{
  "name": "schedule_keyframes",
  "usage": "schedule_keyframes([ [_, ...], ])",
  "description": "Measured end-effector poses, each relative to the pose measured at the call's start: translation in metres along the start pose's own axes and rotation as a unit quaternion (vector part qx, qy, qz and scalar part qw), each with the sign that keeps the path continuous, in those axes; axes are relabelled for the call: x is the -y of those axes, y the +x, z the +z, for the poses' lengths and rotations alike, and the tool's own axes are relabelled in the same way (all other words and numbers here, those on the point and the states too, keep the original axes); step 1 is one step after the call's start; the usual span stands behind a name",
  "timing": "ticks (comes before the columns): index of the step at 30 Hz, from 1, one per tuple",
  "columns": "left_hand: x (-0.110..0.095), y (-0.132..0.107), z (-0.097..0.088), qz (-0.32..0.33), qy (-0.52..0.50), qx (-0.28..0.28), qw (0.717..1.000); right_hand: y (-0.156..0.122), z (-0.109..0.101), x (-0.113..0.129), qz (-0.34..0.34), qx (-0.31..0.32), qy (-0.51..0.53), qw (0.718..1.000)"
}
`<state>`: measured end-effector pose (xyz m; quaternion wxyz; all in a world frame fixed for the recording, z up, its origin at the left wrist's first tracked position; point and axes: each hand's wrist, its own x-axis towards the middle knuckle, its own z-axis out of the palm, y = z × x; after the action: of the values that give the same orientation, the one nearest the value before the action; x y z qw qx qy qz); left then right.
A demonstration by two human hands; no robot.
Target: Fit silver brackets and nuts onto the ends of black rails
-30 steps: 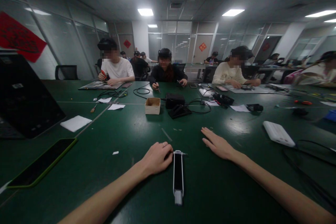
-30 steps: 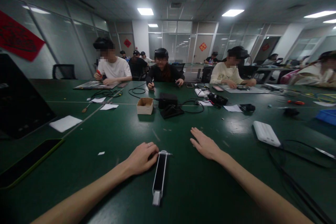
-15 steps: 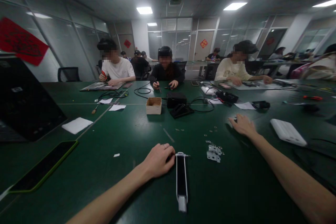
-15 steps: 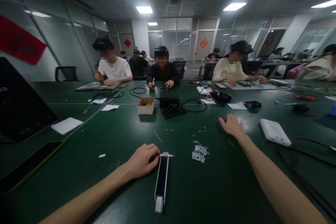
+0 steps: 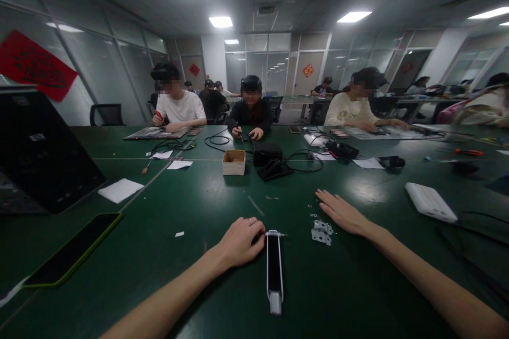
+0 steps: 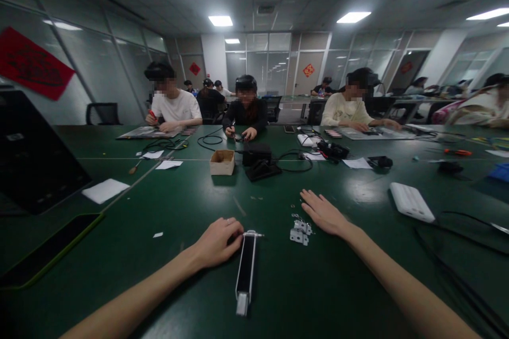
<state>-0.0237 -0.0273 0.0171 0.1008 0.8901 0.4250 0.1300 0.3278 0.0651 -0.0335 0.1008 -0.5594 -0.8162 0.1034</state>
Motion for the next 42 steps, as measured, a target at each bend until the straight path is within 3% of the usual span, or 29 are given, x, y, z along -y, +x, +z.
schedule_keyframes([
  [5,0.004,-0.002,0.004,0.011,-0.005,-0.010,1.000,-0.023,-0.014,0.037,-0.038,0.028,0.016,0.999],
  [13,0.005,-0.001,0.005,0.014,0.009,-0.003,1.000,-0.034,-0.035,0.038,-0.084,0.009,-0.025,0.996],
  [17,0.006,-0.001,0.005,0.013,0.004,-0.001,1.000,-0.038,-0.044,0.046,-0.074,-0.022,-0.003,0.997],
  [20,0.006,-0.001,0.006,0.013,0.001,-0.003,1.000,-0.044,-0.051,0.055,-0.063,0.019,0.015,0.998],
  [24,0.007,-0.001,0.007,0.011,-0.003,-0.003,1.000,-0.047,-0.052,0.067,-0.072,0.067,0.023,0.995],
  [30,0.006,-0.001,0.006,0.012,-0.009,-0.001,1.000,-0.047,-0.043,0.074,-0.119,0.051,0.081,0.988],
  [37,0.006,0.000,0.006,0.019,0.004,-0.007,1.000,-0.049,-0.059,0.059,-0.078,-0.070,0.077,0.992],
  [42,0.007,0.001,0.007,0.025,0.006,-0.013,1.000,-0.046,-0.062,0.023,-0.025,0.001,-0.049,0.998],
])
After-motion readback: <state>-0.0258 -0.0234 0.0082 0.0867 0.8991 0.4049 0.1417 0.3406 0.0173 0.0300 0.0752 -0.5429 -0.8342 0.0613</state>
